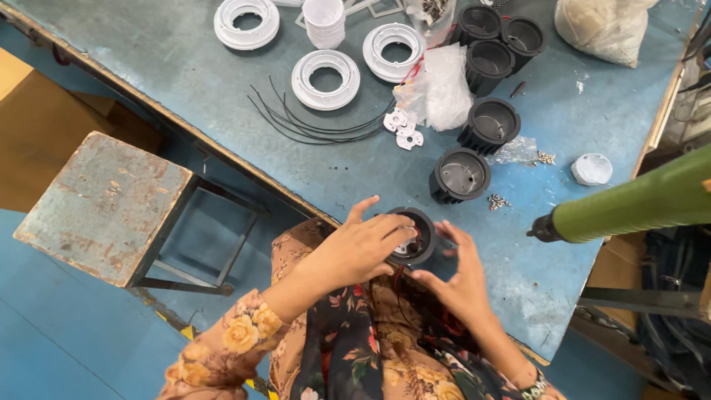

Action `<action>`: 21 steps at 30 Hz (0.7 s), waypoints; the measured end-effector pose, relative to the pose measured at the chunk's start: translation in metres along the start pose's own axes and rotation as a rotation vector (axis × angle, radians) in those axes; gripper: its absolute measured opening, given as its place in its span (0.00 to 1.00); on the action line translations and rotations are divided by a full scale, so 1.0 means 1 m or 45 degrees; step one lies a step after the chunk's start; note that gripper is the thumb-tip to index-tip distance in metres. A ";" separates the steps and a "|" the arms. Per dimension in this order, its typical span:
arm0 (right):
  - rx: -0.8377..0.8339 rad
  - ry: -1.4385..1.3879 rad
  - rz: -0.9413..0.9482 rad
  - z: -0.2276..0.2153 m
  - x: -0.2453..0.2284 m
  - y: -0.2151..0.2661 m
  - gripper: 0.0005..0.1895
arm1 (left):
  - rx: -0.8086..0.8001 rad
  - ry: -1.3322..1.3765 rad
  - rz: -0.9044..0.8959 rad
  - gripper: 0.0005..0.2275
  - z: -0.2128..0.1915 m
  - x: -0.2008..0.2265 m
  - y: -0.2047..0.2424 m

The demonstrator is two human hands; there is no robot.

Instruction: The person assembles small light fixtures by inserting LED modules into black plastic housings and securing them with a hot glue gun. They handle wires, white plastic rings, and small metal screws while working at a blue table in a workshop.

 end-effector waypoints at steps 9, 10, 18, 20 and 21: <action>-0.054 0.113 0.127 0.033 0.029 -0.004 0.60 | -0.001 -0.229 0.043 0.26 0.024 0.003 -0.010; -0.043 0.114 0.090 0.033 0.029 -0.003 0.59 | -0.019 -0.280 0.039 0.25 0.028 0.005 -0.011; -0.076 0.162 0.054 0.036 0.036 0.001 0.55 | 0.033 -0.721 0.002 0.20 0.021 0.016 0.001; -0.117 0.173 0.114 0.039 0.039 0.001 0.56 | 0.034 -0.837 -0.033 0.21 0.018 0.019 0.003; -0.102 0.164 0.074 0.040 0.036 0.000 0.56 | 0.034 -0.899 -0.049 0.22 0.017 0.020 0.005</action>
Point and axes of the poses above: each hand's wrist, its own y-axis away from the middle knuckle, its own z-axis out of the palm, x = y × z, the point moved 8 cm from there along -y, towards the middle knuckle, and after that the axes turned 1 degree about -x, right-handed, at the moved point
